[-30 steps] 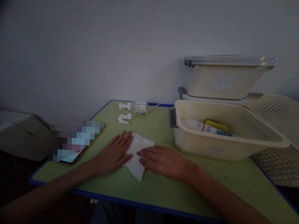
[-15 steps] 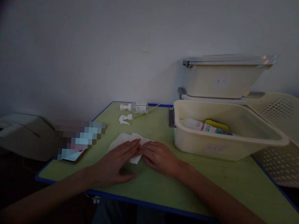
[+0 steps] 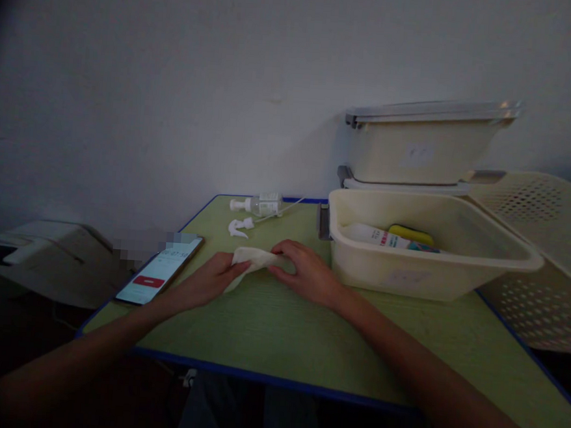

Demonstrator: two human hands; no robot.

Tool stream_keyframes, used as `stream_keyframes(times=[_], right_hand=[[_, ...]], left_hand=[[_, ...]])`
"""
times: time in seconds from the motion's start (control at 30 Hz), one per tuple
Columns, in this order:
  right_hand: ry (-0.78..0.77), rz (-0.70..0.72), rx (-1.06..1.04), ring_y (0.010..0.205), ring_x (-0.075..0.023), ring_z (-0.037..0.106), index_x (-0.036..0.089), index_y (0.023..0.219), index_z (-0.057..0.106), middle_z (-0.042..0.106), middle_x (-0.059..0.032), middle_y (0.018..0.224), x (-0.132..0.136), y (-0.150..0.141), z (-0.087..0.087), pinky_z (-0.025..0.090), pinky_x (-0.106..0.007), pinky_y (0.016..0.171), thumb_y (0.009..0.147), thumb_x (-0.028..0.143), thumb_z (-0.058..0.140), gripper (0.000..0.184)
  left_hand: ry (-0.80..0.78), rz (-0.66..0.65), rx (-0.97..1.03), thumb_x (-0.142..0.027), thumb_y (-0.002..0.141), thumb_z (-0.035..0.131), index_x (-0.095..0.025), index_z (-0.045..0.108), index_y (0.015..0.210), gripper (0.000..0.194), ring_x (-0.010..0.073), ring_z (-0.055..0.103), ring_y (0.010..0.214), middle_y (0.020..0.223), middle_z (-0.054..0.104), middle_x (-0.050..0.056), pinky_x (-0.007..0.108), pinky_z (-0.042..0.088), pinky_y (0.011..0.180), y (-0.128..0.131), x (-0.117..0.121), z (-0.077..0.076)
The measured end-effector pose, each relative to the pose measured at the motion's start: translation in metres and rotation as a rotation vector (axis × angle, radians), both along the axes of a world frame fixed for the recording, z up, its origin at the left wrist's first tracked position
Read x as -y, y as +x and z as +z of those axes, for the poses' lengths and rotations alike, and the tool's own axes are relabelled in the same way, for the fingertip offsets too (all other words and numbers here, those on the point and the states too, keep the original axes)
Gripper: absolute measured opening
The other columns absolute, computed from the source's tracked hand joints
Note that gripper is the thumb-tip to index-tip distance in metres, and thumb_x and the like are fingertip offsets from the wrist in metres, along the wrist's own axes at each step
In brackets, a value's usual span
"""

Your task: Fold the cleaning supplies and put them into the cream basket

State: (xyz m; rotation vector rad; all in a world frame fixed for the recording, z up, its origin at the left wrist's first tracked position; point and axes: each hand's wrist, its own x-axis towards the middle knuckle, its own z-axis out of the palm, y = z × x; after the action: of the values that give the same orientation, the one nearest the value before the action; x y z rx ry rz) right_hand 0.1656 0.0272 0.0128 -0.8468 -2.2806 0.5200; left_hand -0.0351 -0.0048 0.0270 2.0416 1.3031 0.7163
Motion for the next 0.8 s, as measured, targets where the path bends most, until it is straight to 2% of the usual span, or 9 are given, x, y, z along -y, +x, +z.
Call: stream_keyframes(times=[0.1,0.23,0.37,0.43,0.53,0.67,0.8], right_hand=[[-0.031,-0.021,-0.025,0.077,-0.0173,0.057,0.016,0.087,0.056,0.062,-0.0051,0.083,-0.002,0.003,0.009,0.046,-0.032,0.071,0.081,0.023,0.05,0.01],[-0.045,-0.052,-0.092,0.07,-0.0145,0.054,0.018,0.078,0.053,0.057,-0.0014,0.075,0.002,0.004,0.027,0.043,-0.027,0.064,0.083,0.026,0.046,0.012],[-0.1,-0.051,-0.233,0.06,-0.0113,0.046,0.019,0.075,0.049,0.049,0.0016,0.068,0.011,0.003,0.045,0.038,-0.023,0.053,0.081,0.028,0.047,0.012],[-0.126,-0.038,-0.282,0.058,-0.0103,0.044,0.019,0.076,0.049,0.047,0.002,0.067,0.016,0.004,0.052,0.036,-0.022,0.05,0.081,0.029,0.048,0.011],[-0.167,-0.043,-0.31,0.058,-0.0102,0.044,0.019,0.076,0.049,0.048,0.0017,0.068,0.028,0.006,0.059,0.036,-0.022,0.049,0.079,0.029,0.049,0.011],[-0.23,-0.096,-0.275,0.054,-0.0106,0.044,0.02,0.074,0.051,0.048,0.002,0.063,0.044,0.011,0.058,0.034,-0.022,0.044,0.078,0.03,0.049,0.011],[-0.327,-0.183,-0.159,0.049,-0.0111,0.044,0.02,0.074,0.052,0.048,0.003,0.057,0.04,0.011,0.034,0.032,-0.022,0.041,0.078,0.027,0.047,0.009]], left_hand=[[-0.119,0.038,0.165,-0.036,0.082,0.049,-0.012,0.06,0.068,0.029,0.0119,0.05,0.055,0.059,0.057,0.0,0.02,0.038,0.051,-0.007,-0.004,0.015],[-0.314,0.05,0.426,-0.038,0.077,0.057,-0.01,0.063,0.082,0.029,0.0126,0.053,0.059,0.067,0.063,0.003,0.02,0.039,0.051,-0.013,-0.003,0.026],[-0.488,0.03,0.682,-0.039,0.076,0.062,-0.007,0.062,0.093,0.036,0.0175,0.061,0.075,0.084,0.067,0.009,0.027,0.048,0.069,-0.011,0.004,0.03],[-0.553,0.006,0.776,-0.036,0.076,0.062,-0.007,0.06,0.099,0.037,0.0208,0.062,0.085,0.092,0.067,0.012,0.032,0.047,0.08,-0.008,0.009,0.031],[-0.657,-0.024,0.864,-0.032,0.08,0.058,-0.008,0.056,0.106,0.035,0.0239,0.061,0.096,0.1,0.065,0.014,0.037,0.045,0.088,-0.003,0.02,0.032],[-0.884,-0.073,0.875,-0.034,0.088,0.045,-0.01,0.053,0.114,0.036,0.0253,0.057,0.106,0.108,0.063,0.015,0.038,0.043,0.093,0.002,0.039,0.025],[-1.082,-0.071,0.849,-0.038,0.093,0.031,-0.006,0.05,0.117,0.044,0.0238,0.056,0.109,0.11,0.062,0.016,0.036,0.04,0.096,0.007,0.044,0.005]])
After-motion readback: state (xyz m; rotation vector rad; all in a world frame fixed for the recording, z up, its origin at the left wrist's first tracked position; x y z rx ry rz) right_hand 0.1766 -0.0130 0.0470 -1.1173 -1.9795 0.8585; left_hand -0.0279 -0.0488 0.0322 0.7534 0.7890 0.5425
